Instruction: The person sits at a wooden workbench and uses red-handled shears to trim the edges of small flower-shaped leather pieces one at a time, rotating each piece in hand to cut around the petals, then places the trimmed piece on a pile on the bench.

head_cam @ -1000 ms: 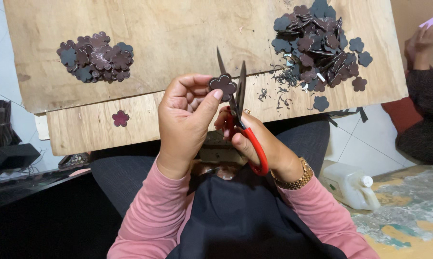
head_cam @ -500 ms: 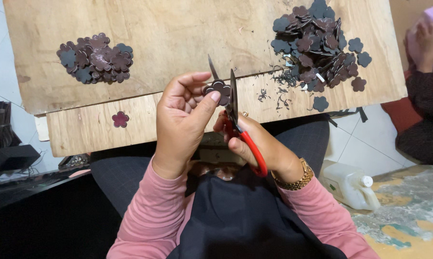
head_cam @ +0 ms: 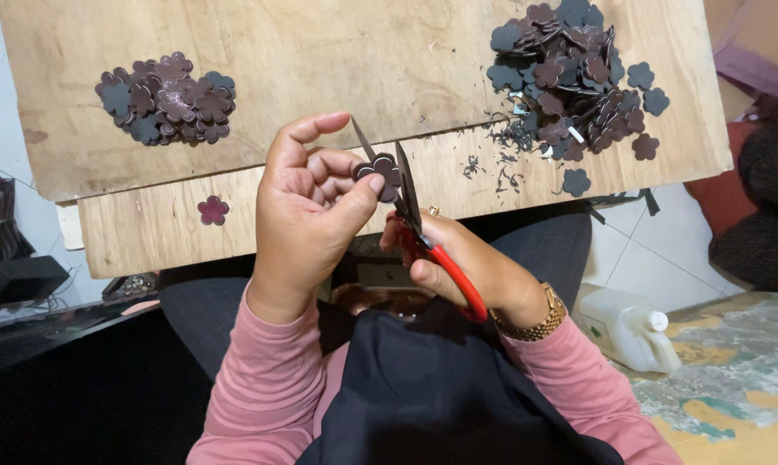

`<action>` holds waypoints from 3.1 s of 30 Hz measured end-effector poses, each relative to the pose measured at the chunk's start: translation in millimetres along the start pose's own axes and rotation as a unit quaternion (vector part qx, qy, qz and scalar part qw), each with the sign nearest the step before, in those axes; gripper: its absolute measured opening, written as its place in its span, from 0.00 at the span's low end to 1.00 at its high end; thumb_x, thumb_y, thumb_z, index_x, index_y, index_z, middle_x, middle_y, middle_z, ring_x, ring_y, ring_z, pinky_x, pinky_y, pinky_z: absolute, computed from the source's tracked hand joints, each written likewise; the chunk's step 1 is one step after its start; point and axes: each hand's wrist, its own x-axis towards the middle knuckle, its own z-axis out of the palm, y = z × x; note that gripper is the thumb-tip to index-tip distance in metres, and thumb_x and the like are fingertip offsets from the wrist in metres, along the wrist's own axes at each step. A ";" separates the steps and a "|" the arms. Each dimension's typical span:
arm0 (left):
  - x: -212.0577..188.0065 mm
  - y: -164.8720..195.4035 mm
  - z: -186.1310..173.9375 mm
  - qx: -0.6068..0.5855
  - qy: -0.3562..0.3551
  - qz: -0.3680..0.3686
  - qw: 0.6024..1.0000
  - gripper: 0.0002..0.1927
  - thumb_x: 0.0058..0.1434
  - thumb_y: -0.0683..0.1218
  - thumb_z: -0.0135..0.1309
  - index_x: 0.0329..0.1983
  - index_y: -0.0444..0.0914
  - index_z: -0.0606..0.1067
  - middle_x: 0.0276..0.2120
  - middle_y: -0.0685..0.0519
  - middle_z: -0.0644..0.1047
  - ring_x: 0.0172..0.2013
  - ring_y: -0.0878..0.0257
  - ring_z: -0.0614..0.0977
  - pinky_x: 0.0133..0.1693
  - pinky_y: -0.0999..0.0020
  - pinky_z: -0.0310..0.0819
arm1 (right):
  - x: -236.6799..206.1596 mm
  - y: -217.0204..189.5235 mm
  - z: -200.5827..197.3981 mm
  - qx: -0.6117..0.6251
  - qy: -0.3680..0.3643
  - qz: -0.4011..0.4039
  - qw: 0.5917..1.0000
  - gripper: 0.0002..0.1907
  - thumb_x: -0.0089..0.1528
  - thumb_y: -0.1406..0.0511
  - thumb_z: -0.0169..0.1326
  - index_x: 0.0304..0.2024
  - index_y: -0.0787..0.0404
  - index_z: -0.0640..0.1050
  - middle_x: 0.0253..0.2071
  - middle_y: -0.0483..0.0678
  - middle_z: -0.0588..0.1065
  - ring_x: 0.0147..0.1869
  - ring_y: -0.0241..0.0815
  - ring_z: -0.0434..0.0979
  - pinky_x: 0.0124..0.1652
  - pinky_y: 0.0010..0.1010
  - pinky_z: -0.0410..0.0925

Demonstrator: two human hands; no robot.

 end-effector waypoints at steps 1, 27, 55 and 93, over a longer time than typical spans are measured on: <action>-0.2 0.2 0.4 0.001 0.002 0.000 1.000 0.29 0.63 0.31 0.58 0.66 0.31 0.63 0.39 0.51 0.78 0.38 0.70 0.80 0.42 0.78 0.77 | -0.6 0.5 0.5 0.007 0.003 0.011 1.000 0.45 0.65 0.36 0.50 0.65 0.66 0.65 0.52 0.47 0.72 0.45 0.33 0.70 0.42 0.26 0.70; -4.7 -8.9 22.2 -0.033 0.032 0.052 0.998 0.25 0.66 0.31 0.58 0.63 0.33 0.63 0.42 0.48 0.78 0.42 0.68 0.82 0.45 0.76 0.79 | 3.3 -5.7 2.9 -0.065 0.093 -0.036 0.993 0.46 0.64 0.30 0.42 0.54 0.66 0.72 0.43 0.44 0.71 0.42 0.32 0.69 0.43 0.24 0.67; 2.3 -29.9 15.2 -0.039 0.015 0.027 0.999 0.11 0.68 0.35 0.58 0.52 0.32 0.75 0.45 0.50 0.81 0.42 0.71 0.81 0.46 0.77 0.77 | 5.5 9.9 2.8 -0.008 0.091 -0.021 0.996 0.44 0.64 0.31 0.42 0.48 0.65 0.72 0.39 0.43 0.71 0.38 0.30 0.69 0.39 0.22 0.67; 7.7 -18.5 11.0 -0.061 0.001 0.032 0.998 0.15 0.63 0.32 0.59 0.49 0.35 0.69 0.44 0.53 0.79 0.44 0.70 0.83 0.45 0.78 0.78 | 1.2 14.1 -4.6 0.020 0.088 0.030 0.995 0.41 0.59 0.31 0.48 0.42 0.62 0.72 0.32 0.40 0.69 0.32 0.27 0.65 0.32 0.18 0.63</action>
